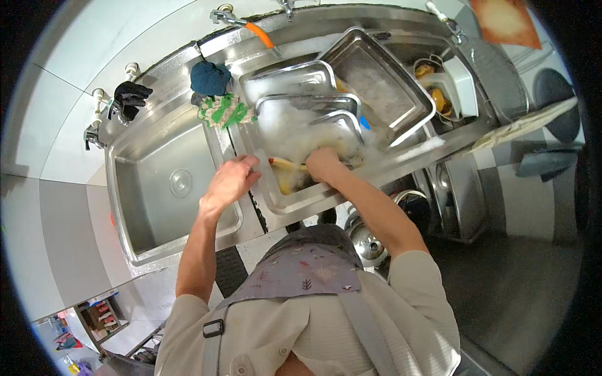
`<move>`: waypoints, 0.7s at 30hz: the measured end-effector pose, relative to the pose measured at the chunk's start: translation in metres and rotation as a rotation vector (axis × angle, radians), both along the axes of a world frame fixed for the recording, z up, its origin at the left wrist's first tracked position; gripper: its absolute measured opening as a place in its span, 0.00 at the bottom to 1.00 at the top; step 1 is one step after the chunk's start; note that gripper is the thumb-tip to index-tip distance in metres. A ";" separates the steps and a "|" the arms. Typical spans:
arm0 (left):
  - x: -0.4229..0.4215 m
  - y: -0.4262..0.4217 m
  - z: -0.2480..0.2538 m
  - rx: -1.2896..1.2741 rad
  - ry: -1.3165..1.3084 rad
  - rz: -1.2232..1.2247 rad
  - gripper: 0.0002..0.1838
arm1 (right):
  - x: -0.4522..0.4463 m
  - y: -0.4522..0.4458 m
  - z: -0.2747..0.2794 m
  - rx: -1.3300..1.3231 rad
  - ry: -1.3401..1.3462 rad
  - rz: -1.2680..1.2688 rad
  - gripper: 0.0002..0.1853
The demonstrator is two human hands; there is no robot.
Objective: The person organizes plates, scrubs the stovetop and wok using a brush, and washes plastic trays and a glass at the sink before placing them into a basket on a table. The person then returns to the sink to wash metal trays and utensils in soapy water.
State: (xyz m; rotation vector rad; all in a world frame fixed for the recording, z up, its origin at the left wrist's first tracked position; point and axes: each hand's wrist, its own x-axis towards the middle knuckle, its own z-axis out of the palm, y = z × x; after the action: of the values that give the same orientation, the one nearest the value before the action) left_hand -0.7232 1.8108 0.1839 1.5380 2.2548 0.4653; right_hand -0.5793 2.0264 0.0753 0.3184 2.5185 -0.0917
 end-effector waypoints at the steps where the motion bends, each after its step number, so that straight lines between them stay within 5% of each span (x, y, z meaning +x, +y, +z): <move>1: 0.003 0.002 -0.002 0.008 -0.033 0.028 0.14 | -0.001 0.007 0.009 0.000 -0.004 0.010 0.14; 4: 0.013 0.008 -0.007 0.010 -0.052 0.096 0.13 | 0.008 0.027 0.026 -0.078 -0.035 0.053 0.15; 6: 0.019 0.016 -0.009 0.013 -0.024 0.133 0.13 | 0.017 0.041 0.030 0.064 0.425 0.146 0.22; 8: 0.025 0.027 -0.021 0.131 0.106 0.097 0.14 | 0.015 0.053 0.027 0.139 0.474 0.239 0.31; 11: 0.033 0.055 -0.044 0.138 0.190 0.068 0.20 | 0.009 0.062 0.014 -0.177 0.414 0.077 0.35; 13: 0.038 0.072 -0.065 0.138 0.291 0.001 0.29 | 0.000 0.059 -0.010 -0.413 0.106 -0.056 0.35; 16: 0.043 0.096 -0.089 -0.106 0.233 -0.081 0.33 | -0.010 0.051 -0.030 -0.341 -0.029 0.095 0.34; 18: 0.048 0.101 -0.102 -0.060 0.360 -0.080 0.26 | -0.011 0.053 -0.027 -0.393 -0.061 0.118 0.32; 21: 0.040 0.116 -0.116 -0.313 0.183 -0.067 0.32 | -0.009 0.066 -0.001 -0.482 -0.113 0.136 0.28</move>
State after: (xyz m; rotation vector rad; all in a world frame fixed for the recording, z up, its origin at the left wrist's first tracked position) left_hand -0.6835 1.9268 0.0675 1.5361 2.2671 -0.0499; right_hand -0.5885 2.0927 0.0745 -0.0431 2.3071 -0.5961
